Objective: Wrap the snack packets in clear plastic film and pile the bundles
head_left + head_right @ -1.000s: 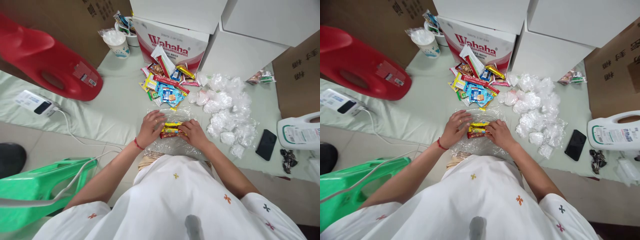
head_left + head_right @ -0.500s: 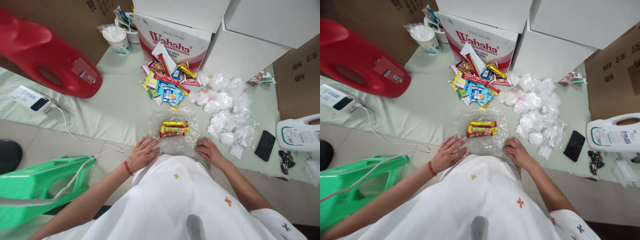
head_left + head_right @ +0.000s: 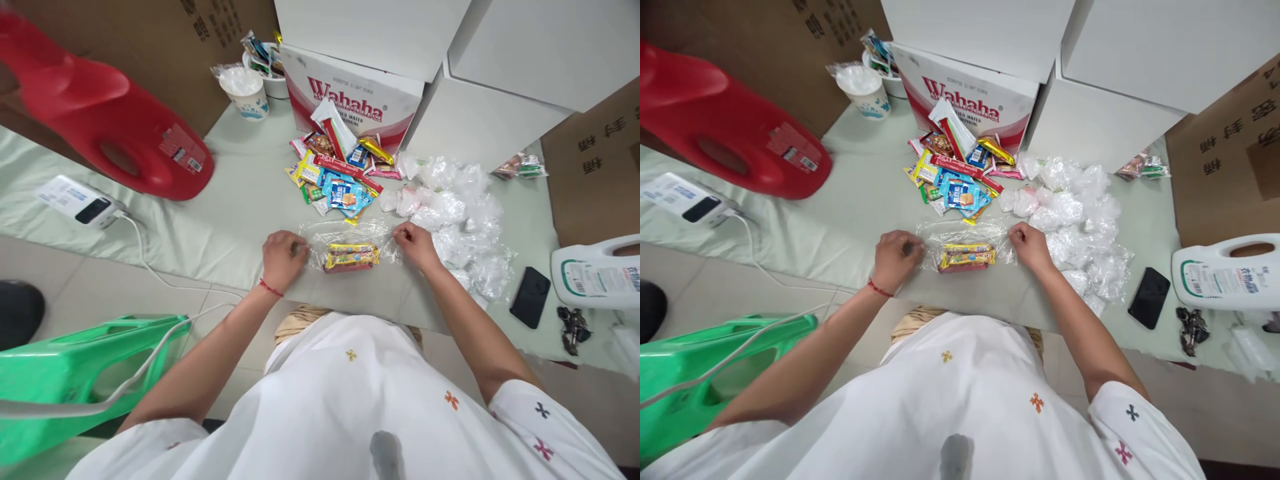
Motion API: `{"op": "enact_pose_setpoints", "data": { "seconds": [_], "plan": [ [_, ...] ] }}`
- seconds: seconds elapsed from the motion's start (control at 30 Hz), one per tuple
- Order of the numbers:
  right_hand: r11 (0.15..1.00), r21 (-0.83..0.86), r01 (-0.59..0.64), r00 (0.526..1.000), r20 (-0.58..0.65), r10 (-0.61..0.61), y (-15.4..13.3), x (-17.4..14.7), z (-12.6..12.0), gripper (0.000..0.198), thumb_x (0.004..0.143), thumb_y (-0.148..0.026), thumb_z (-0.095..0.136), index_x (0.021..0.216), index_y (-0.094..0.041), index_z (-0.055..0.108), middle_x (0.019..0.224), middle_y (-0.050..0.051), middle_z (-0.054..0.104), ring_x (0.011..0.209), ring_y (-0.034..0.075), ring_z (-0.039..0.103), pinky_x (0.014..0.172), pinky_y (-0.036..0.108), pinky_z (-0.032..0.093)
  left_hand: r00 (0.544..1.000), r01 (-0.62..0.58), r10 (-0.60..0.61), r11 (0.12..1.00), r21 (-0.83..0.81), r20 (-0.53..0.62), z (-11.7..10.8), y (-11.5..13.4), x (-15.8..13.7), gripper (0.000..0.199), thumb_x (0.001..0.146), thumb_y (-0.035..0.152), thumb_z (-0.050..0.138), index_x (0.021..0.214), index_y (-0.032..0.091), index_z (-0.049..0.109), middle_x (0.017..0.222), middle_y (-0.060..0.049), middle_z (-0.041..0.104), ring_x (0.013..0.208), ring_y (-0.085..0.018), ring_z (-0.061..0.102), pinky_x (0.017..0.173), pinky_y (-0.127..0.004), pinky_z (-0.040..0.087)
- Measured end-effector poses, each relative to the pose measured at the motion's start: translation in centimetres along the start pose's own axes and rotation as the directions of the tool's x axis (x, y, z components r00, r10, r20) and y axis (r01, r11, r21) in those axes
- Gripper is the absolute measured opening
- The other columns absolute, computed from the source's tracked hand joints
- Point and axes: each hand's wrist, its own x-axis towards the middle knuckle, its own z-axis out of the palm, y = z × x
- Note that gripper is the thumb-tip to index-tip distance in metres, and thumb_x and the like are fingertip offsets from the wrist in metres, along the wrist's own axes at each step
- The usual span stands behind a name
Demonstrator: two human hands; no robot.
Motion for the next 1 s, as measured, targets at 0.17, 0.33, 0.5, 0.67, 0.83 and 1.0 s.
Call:
{"op": "enact_pose_setpoints", "data": {
  "seconds": [0.17,0.33,0.5,0.67,0.83,1.0],
  "plan": [
    [0.889,-0.454,-0.061,0.987,0.105,0.121,-1.3,1.3,0.5,0.020,0.091,-0.024,0.056,0.103,-0.021,0.072,0.093,0.007,0.075,0.083,0.021,0.064,0.065,0.027,0.033,0.951,0.061,-0.038,0.996,0.066,-0.308,-2.5,0.7,0.9,0.025,0.088,0.036,0.065,0.109,0.022,0.064,0.124,-0.016,0.060,0.126,-0.035,0.052,0.110,-0.061,0.041],
    [0.837,-0.547,0.010,0.982,0.166,0.096,-2.2,1.2,1.0,0.022,0.091,-0.023,0.056,0.107,-0.021,0.072,0.099,0.008,0.077,0.087,0.022,0.067,0.064,0.027,0.033,0.918,-0.353,0.361,0.932,0.076,-0.165,-4.6,5.8,-2.7,0.029,0.098,0.028,0.050,0.124,0.029,0.064,0.124,-0.008,0.069,0.130,-0.031,0.058,0.111,-0.058,0.039],
    [0.788,-0.616,0.000,0.977,0.166,0.130,-2.3,2.0,0.8,0.022,0.091,-0.022,0.055,0.104,-0.021,0.073,0.099,0.009,0.076,0.086,0.024,0.067,0.063,0.028,0.034,0.808,-0.549,0.542,0.835,-0.037,0.230,-0.3,9.1,-3.5,0.036,0.103,0.027,0.046,0.134,0.028,0.065,0.139,-0.006,0.069,0.137,-0.027,0.057,0.112,-0.049,0.038],
    [0.801,-0.581,0.143,0.989,0.065,-0.129,-4.0,3.5,-0.1,0.029,0.098,-0.027,0.049,0.116,-0.019,0.071,0.113,0.014,0.071,0.101,0.028,0.065,0.072,0.031,0.044,0.871,-0.423,0.417,0.905,-0.034,0.261,2.0,8.0,-1.8,0.037,0.104,0.023,0.046,0.133,0.027,0.067,0.140,-0.007,0.069,0.134,-0.027,0.058,0.110,-0.052,0.038],
    [0.826,-0.532,0.183,0.979,0.179,-0.102,-6.8,6.1,2.6,0.043,0.094,-0.034,0.062,0.135,-0.019,0.060,0.125,0.014,0.070,0.105,0.028,0.067,0.078,0.032,0.047,0.843,-0.467,0.463,0.883,-0.054,0.273,2.0,7.5,-1.2,0.034,0.104,0.023,0.047,0.128,0.027,0.070,0.137,-0.006,0.071,0.132,-0.025,0.059,0.110,-0.050,0.038],
    [0.848,-0.516,0.122,0.973,0.232,0.001,-7.4,7.2,3.3,0.035,0.092,-0.030,0.065,0.125,-0.018,0.067,0.103,0.010,0.076,0.095,0.026,0.069,0.075,0.029,0.045,0.832,-0.487,0.481,0.872,-0.050,0.277,2.4,7.3,-1.2,0.031,0.104,0.022,0.047,0.123,0.026,0.071,0.137,-0.004,0.071,0.132,-0.024,0.059,0.110,-0.049,0.037]
  ]
}}
